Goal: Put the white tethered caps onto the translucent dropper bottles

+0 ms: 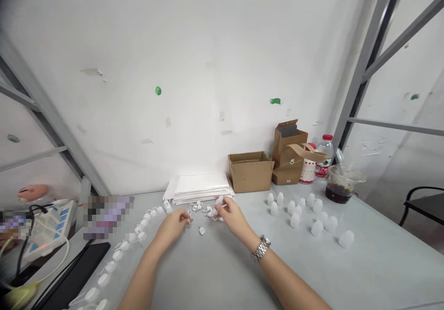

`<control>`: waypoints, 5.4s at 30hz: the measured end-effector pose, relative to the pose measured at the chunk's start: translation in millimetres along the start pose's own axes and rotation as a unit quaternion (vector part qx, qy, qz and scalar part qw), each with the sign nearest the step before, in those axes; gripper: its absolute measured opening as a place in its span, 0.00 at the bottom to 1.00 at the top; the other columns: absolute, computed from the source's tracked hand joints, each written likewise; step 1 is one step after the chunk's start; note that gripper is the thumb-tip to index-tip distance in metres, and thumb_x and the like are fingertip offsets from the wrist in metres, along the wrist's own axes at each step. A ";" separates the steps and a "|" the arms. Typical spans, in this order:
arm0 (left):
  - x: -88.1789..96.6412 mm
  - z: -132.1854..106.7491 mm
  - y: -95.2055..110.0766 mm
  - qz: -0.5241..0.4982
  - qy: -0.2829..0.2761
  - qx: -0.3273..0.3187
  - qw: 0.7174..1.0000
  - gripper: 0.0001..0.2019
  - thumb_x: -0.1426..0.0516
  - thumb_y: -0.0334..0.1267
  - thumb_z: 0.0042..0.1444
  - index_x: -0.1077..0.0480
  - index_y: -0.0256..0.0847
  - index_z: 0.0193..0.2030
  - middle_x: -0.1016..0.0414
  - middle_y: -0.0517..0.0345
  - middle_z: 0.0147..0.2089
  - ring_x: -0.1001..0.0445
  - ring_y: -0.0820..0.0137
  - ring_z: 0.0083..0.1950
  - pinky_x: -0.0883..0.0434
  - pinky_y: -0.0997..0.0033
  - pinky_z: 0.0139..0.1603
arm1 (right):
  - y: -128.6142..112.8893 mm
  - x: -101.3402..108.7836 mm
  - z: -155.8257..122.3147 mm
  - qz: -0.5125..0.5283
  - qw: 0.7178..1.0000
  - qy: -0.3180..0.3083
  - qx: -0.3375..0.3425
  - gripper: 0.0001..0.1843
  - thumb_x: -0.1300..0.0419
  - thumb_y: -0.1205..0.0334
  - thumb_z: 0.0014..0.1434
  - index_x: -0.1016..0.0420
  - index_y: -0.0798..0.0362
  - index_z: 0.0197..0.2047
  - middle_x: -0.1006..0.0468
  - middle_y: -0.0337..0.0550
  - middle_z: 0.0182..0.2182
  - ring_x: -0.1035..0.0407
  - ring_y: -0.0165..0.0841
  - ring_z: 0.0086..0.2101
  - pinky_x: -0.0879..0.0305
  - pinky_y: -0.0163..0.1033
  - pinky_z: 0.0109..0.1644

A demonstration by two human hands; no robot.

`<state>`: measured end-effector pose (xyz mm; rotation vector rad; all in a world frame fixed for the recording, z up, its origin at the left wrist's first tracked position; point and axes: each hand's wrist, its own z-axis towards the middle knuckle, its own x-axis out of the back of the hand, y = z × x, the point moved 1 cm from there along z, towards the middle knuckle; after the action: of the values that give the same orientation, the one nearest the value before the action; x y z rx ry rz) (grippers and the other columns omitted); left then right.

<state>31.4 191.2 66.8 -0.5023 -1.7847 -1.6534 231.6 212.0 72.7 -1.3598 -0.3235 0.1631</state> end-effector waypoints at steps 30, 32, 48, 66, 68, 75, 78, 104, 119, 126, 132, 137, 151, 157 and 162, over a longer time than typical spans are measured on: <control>-36.9 -12.5 29.0 -0.567 -0.069 0.112 0.813 0.16 0.32 0.37 0.28 0.25 0.37 0.28 0.24 0.56 0.31 0.31 0.76 0.30 0.36 0.75 0.34 | 16.0 -24.5 -21.8 -0.088 0.996 0.015 0.009 0.09 0.42 0.58 0.50 0.30 0.55 0.31 0.35 0.34 0.20 0.42 0.29 0.24 0.44 0.34 0.30; -37.2 -13.4 29.5 -0.557 -0.070 0.105 0.821 0.17 0.32 0.39 0.29 0.25 0.36 0.29 0.24 0.55 0.32 0.30 0.74 0.31 0.36 0.74 0.35 | 17.2 -24.9 -22.1 -0.083 0.996 0.015 0.013 0.09 0.41 0.58 0.50 0.29 0.55 0.31 0.35 0.35 0.21 0.41 0.29 0.25 0.43 0.35 0.30; -33.6 -21.8 42.0 -0.474 -0.122 0.008 0.872 0.18 0.40 0.47 0.44 0.25 0.38 0.40 0.24 0.47 0.45 0.31 0.61 0.49 0.38 0.65 0.48 | 15.7 -18.5 -16.2 0.006 0.999 0.030 -0.017 0.18 0.38 0.49 0.46 0.26 0.55 0.32 0.31 0.37 0.22 0.37 0.31 0.24 0.37 0.36 0.30; -28.5 -27.2 46.5 -0.519 -0.232 -0.040 0.822 0.19 0.41 0.40 0.47 0.28 0.38 0.47 0.25 0.48 0.47 0.32 0.61 0.49 0.39 0.66 0.47 | 5.8 -13.9 -17.1 0.176 0.980 -0.085 -0.034 0.19 0.38 0.45 0.45 0.30 0.55 0.25 0.31 0.37 0.24 0.37 0.28 0.24 0.38 0.36 0.32; -30.9 -27.9 46.9 -0.513 -0.221 -0.036 0.829 0.19 0.41 0.40 0.47 0.28 0.39 0.47 0.26 0.48 0.48 0.34 0.59 0.52 0.41 0.65 0.50 | 6.8 -15.0 -18.2 0.108 0.994 -0.031 -0.017 0.18 0.38 0.46 0.45 0.31 0.54 0.27 0.30 0.36 0.23 0.36 0.29 0.24 0.38 0.36 0.31; -36.5 -30.4 47.3 -0.521 -0.191 -0.030 0.831 0.18 0.42 0.40 0.48 0.28 0.39 0.47 0.26 0.47 0.49 0.34 0.58 0.54 0.44 0.61 0.55 | 9.1 -16.7 -29.0 -0.183 0.973 0.098 0.097 0.10 0.43 0.53 0.54 0.32 0.52 0.31 0.27 0.41 0.30 0.36 0.34 0.31 0.40 0.39 0.38; -36.6 -30.2 47.1 -0.522 -0.184 -0.029 0.832 0.17 0.43 0.40 0.49 0.28 0.39 0.47 0.26 0.48 0.50 0.34 0.58 0.55 0.43 0.62 0.55 | 11.1 -16.2 -30.6 -0.233 0.960 0.106 0.111 0.09 0.44 0.54 0.56 0.32 0.51 0.32 0.27 0.41 0.29 0.37 0.35 0.32 0.40 0.40 0.38; -36.4 -32.9 52.1 -0.533 -0.174 -0.052 0.826 0.11 0.44 0.39 0.51 0.27 0.38 0.39 0.25 0.49 0.45 0.31 0.61 0.48 0.40 0.65 0.48 | 11.9 -18.2 -32.6 -0.263 0.950 0.110 0.125 0.07 0.46 0.57 0.58 0.32 0.51 0.34 0.27 0.41 0.30 0.37 0.34 0.31 0.41 0.40 0.38; -45.1 -33.4 49.2 -0.596 -0.203 0.001 0.777 0.17 0.47 0.38 0.49 0.28 0.40 0.46 0.27 0.51 0.50 0.37 0.61 0.57 0.45 0.63 0.56 | 7.2 -21.5 -35.4 -0.392 0.878 0.148 0.232 0.05 0.50 0.66 0.59 0.35 0.53 0.34 0.29 0.41 0.29 0.35 0.32 0.31 0.48 0.42 0.43; -47.1 -34.2 49.1 -0.605 -0.192 0.030 0.772 0.17 0.46 0.38 0.48 0.28 0.40 0.46 0.26 0.50 0.50 0.36 0.60 0.56 0.43 0.62 0.55 | 8.7 -27.2 -35.4 -0.439 0.828 0.189 0.293 0.08 0.52 0.69 0.59 0.34 0.53 0.31 0.29 0.41 0.27 0.35 0.33 0.31 0.50 0.43 0.45; -45.8 -35.0 50.2 -0.595 -0.188 0.031 0.781 0.17 0.46 0.38 0.48 0.27 0.39 0.45 0.25 0.50 0.47 0.35 0.60 0.55 0.43 0.62 0.54 | 5.2 -26.2 -37.7 -0.425 0.848 0.175 0.265 0.09 0.52 0.65 0.61 0.34 0.53 0.32 0.28 0.42 0.27 0.35 0.33 0.31 0.50 0.44 0.46; -46.6 -34.4 49.1 -0.595 -0.208 0.027 0.776 0.18 0.48 0.39 0.50 0.29 0.39 0.47 0.25 0.51 0.48 0.34 0.60 0.53 0.43 0.62 0.53 | 5.9 -24.3 -36.3 -0.303 0.927 0.150 0.163 0.09 0.50 0.59 0.60 0.33 0.51 0.30 0.27 0.39 0.26 0.36 0.31 0.27 0.47 0.42 0.43; -50.8 -30.5 46.5 -0.600 -0.207 0.048 0.772 0.19 0.48 0.40 0.50 0.30 0.35 0.46 0.27 0.47 0.49 0.34 0.59 0.53 0.42 0.63 0.50 | 8.8 -20.4 -21.7 0.091 0.994 0.051 -0.035 0.16 0.38 0.50 0.45 0.31 0.55 0.21 0.29 0.38 0.19 0.37 0.29 0.22 0.44 0.34 0.26; -52.3 -28.3 45.4 -0.618 -0.204 0.074 0.756 0.16 0.49 0.37 0.50 0.29 0.34 0.44 0.25 0.47 0.45 0.33 0.61 0.50 0.40 0.65 0.48 | 11.5 -20.5 -19.7 0.122 0.991 0.025 -0.040 0.19 0.38 0.46 0.43 0.28 0.55 0.21 0.28 0.39 0.19 0.39 0.28 0.22 0.44 0.34 0.27; -54.5 -26.9 43.1 -0.650 -0.218 0.078 0.724 0.15 0.50 0.35 0.51 0.28 0.33 0.42 0.25 0.47 0.43 0.31 0.63 0.47 0.39 0.66 0.46 | 8.5 -21.2 -21.7 0.140 0.989 0.013 -0.041 0.18 0.37 0.46 0.43 0.27 0.55 0.20 0.28 0.39 0.18 0.39 0.29 0.23 0.45 0.34 0.28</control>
<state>104.6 178.6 61.3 0.7595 -2.9184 -2.2631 219.2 187.1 57.8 -1.4852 -0.1162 0.3693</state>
